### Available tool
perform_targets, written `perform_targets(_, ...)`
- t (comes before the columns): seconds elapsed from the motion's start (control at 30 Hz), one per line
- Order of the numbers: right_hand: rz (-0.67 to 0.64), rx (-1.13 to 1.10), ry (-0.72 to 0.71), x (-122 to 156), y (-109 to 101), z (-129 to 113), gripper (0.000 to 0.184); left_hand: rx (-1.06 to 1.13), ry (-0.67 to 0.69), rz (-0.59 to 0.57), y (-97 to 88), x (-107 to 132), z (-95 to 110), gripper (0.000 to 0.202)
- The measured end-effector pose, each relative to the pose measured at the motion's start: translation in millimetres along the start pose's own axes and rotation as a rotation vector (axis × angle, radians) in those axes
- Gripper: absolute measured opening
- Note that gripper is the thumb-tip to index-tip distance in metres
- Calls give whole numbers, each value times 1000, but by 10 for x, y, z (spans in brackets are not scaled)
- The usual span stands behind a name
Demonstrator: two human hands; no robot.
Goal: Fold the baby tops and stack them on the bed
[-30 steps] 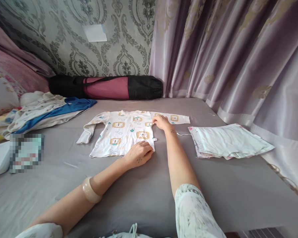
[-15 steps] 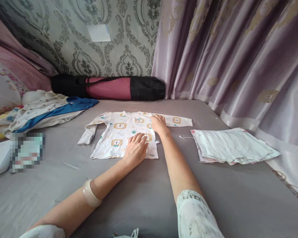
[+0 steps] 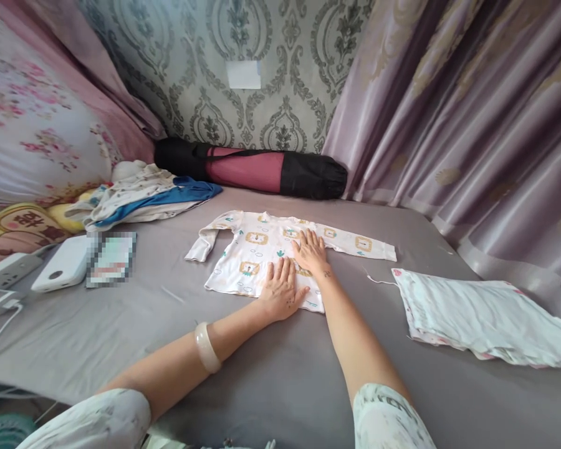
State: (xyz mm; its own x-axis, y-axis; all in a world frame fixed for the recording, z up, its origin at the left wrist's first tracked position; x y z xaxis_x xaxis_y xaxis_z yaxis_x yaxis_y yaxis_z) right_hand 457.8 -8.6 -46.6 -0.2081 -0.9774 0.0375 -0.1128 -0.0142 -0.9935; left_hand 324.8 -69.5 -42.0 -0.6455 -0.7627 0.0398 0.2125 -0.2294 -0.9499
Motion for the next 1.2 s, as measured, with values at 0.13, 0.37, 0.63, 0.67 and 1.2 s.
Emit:
perform_targets(0.13,-50,6,23,-33,8,20,65,76,2,-102,-83,-60,-28,79)
perform_targets(0.37,-79,42,3,-143,-115,-111,60,372,-41,15,-710,-257,-733,40)
perform_targets(0.63,-51,-84,-274,-570,17,-974,62,308,-366,262,-1185,-267,-2006,27)
perform_targets(0.67,-52,-102,-273,-647,31,-1037,64,304,-392,276,-1202,-245,-2086,27)
perform_targets(1.2,90,-222,23,-1063,-29,-1252,61,199,-760,158,-1174,-147,-2987,29)
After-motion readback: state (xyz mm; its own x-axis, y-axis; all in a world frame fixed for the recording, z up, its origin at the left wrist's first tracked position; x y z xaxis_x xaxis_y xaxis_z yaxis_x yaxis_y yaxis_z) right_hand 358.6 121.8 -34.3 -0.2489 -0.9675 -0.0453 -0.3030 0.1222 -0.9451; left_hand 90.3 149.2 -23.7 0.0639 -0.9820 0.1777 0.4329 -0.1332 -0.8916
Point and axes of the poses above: each hand's wrist, its own x-axis away from the middle knuckle, its own y-axis out of the palm, z = x × y, the point moved 7 cm from there along -x, towards the middle knuckle, and after that the axes turned 12 degrees about -y, right-handed, at the moved point
